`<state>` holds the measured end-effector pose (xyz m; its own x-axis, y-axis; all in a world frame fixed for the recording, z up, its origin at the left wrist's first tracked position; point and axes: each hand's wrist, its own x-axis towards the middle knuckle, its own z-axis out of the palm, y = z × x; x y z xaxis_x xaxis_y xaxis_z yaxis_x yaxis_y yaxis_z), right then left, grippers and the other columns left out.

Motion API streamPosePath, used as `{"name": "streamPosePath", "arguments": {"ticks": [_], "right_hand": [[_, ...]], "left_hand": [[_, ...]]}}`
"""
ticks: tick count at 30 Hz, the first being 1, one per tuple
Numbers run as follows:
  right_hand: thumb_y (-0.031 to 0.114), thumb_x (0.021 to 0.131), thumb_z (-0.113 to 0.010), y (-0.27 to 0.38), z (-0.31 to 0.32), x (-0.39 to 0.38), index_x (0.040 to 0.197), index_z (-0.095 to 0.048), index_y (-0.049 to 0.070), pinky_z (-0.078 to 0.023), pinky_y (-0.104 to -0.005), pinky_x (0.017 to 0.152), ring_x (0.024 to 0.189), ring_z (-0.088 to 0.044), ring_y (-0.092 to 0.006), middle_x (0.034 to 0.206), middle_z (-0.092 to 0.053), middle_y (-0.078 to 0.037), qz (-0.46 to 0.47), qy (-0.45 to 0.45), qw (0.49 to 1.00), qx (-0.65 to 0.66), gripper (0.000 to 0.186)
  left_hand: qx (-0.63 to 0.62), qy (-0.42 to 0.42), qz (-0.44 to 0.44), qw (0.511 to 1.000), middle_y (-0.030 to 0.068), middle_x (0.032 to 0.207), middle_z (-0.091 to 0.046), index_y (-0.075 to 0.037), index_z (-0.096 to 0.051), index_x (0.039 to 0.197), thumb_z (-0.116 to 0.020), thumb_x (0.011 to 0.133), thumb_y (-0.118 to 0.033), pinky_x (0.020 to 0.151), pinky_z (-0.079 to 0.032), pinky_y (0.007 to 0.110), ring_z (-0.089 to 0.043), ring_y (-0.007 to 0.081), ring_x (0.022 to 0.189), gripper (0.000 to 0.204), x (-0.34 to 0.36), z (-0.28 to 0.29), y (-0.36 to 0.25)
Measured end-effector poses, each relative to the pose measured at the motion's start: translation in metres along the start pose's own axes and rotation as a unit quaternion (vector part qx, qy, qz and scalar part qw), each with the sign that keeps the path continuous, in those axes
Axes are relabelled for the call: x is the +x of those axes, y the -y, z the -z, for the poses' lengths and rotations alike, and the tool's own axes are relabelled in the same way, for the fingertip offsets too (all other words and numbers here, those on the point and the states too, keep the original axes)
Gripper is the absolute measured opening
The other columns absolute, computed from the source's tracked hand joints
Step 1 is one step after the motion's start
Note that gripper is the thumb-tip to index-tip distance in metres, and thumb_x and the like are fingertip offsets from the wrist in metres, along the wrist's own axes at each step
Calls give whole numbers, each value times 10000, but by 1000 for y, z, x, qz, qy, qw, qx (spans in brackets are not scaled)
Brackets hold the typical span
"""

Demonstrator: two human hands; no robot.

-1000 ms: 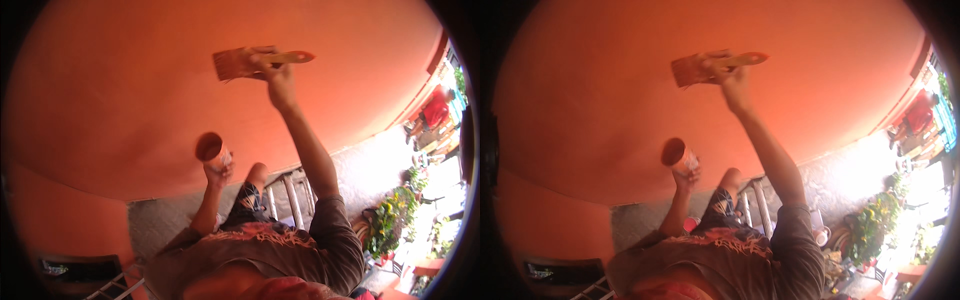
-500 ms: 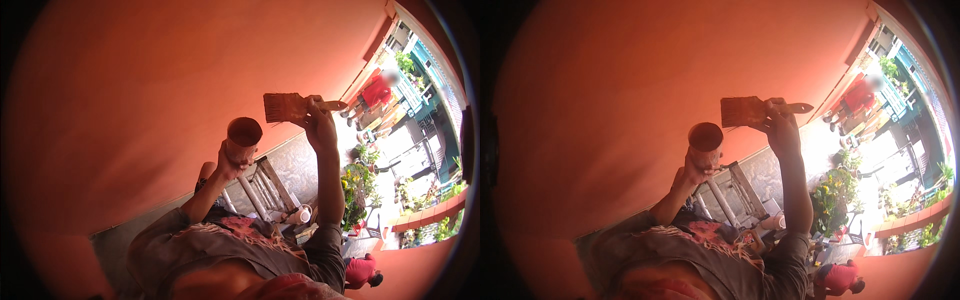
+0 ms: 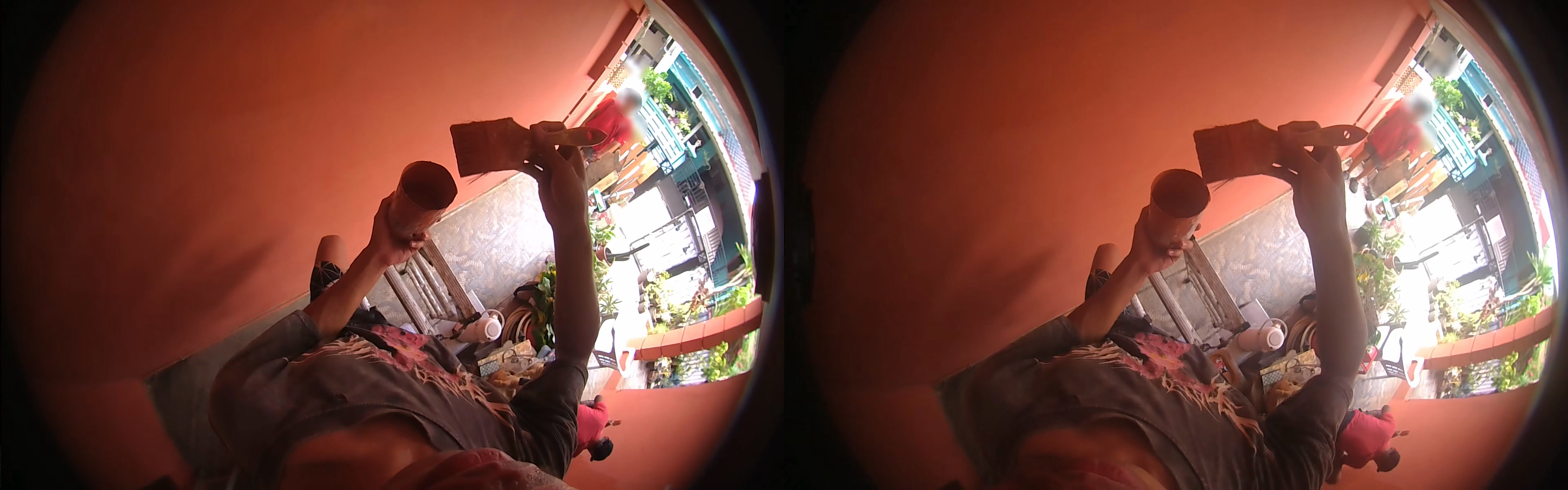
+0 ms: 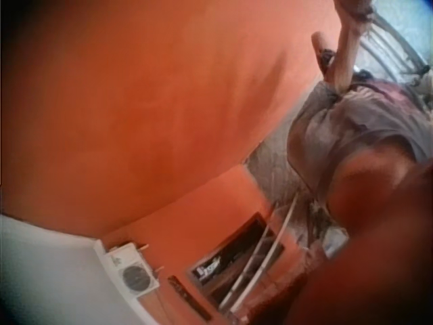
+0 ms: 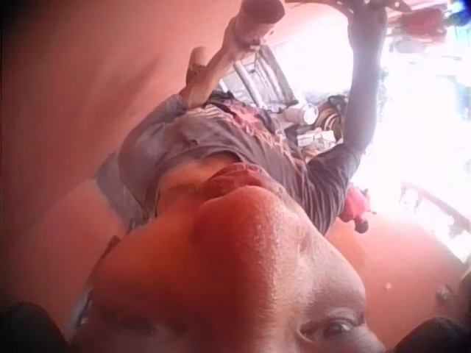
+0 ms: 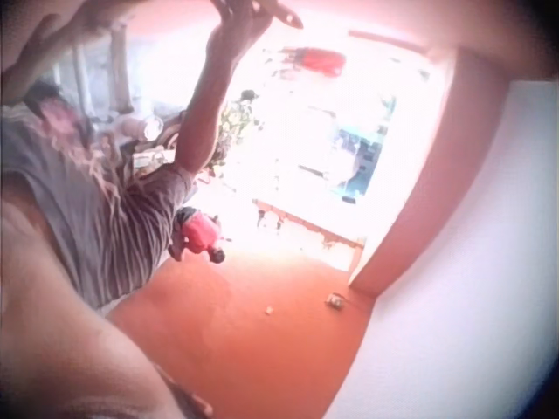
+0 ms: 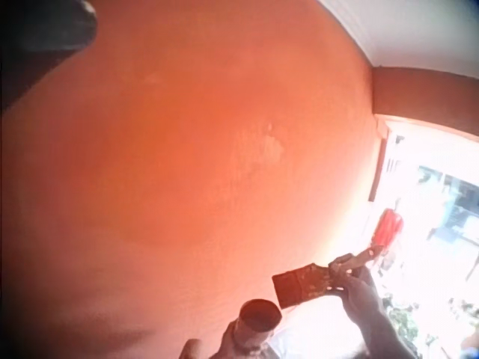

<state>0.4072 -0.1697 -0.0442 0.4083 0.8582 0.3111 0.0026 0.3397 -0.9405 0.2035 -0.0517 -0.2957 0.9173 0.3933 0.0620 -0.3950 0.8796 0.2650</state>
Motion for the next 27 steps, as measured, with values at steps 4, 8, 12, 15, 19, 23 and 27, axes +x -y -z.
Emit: {"name": "streamPosePath", "arguments": {"ticks": [4, 8, 12, 15, 19, 23, 27], "right_hand": [[145, 998, -635, 6, -16, 7, 1128, -610, 34, -502, -249, 637, 817, -638, -101, 966, -654, -40, 34, 27, 999, -30, 172], [115, 902, -701, -4, -29, 1, 1062, -652, -43, -546, -305, 719, 832, -675, -177, 981, -655, -97, -1, 89, 993, -73, 230], [38, 870, -699, -20, -34, -5, 961, -687, -92, -562, -303, 712, 803, -688, -203, 959, -660, -104, 19, 144, 983, -114, 159], [-11, 852, -691, -16, -36, -6, 919, -702, -99, -571, -307, 719, 794, -692, -207, 959, -665, -97, -2, 190, 969, -158, 111], [-22, 842, -709, -27, -32, -3, 882, -699, -70, -576, -308, 729, 797, -687, -185, 969, -667, -84, -3, 269, 943, -194, 63], [-32, 845, -705, -33, -35, -11, 879, -688, -52, -562, -279, 704, 815, -675, -147, 972, -672, -64, 33, 290, 923, -250, 43], [132, 823, -789, -32, -46, -18, 807, -642, -13, -553, -323, 752, 811, -689, -168, 870, -703, -57, 0, 253, 923, -290, 207]], "left_hand": [[-6, 24, -4, 1000, 167, 1208, -581, -71, -479, 1401, -449, 919, -668, 469, -475, 246, -587, 242, 728, 768, -1, -2, -3], [-36, 27, -6, 999, 193, 1213, -572, -82, -476, 1408, -441, 927, -684, 436, -474, 244, -591, 249, 716, 771, -7, -10, 2], [-25, 8, 0, 1000, 184, 1086, -633, -66, -527, 1337, -369, 946, -678, 433, -481, 273, -597, 256, 672, 744, -11, -9, 3], [-20, -3, -4, 1000, 179, 1016, -660, -67, -560, 1291, -352, 950, -681, 434, -496, 298, -617, 271, 670, 733, -16, -16, 5], [5, 0, -10, 1000, 183, 1015, -665, -76, -570, 1278, -379, 944, -689, 430, -511, 303, -650, 285, 702, 723, -19, -13, 7], [7, -15, -23, 1000, 193, 1046, -661, -76, -551, 1309, -387, 958, -666, 433, -515, 304, -670, 285, 711, 706, -17, -5, 12], [22, -26, -52, 998, 211, 1113, -649, -65, -518, 1342, -376, 994, -629, 451, -526, 316, -686, 269, 711, 678, -18, -19, 17]]}}
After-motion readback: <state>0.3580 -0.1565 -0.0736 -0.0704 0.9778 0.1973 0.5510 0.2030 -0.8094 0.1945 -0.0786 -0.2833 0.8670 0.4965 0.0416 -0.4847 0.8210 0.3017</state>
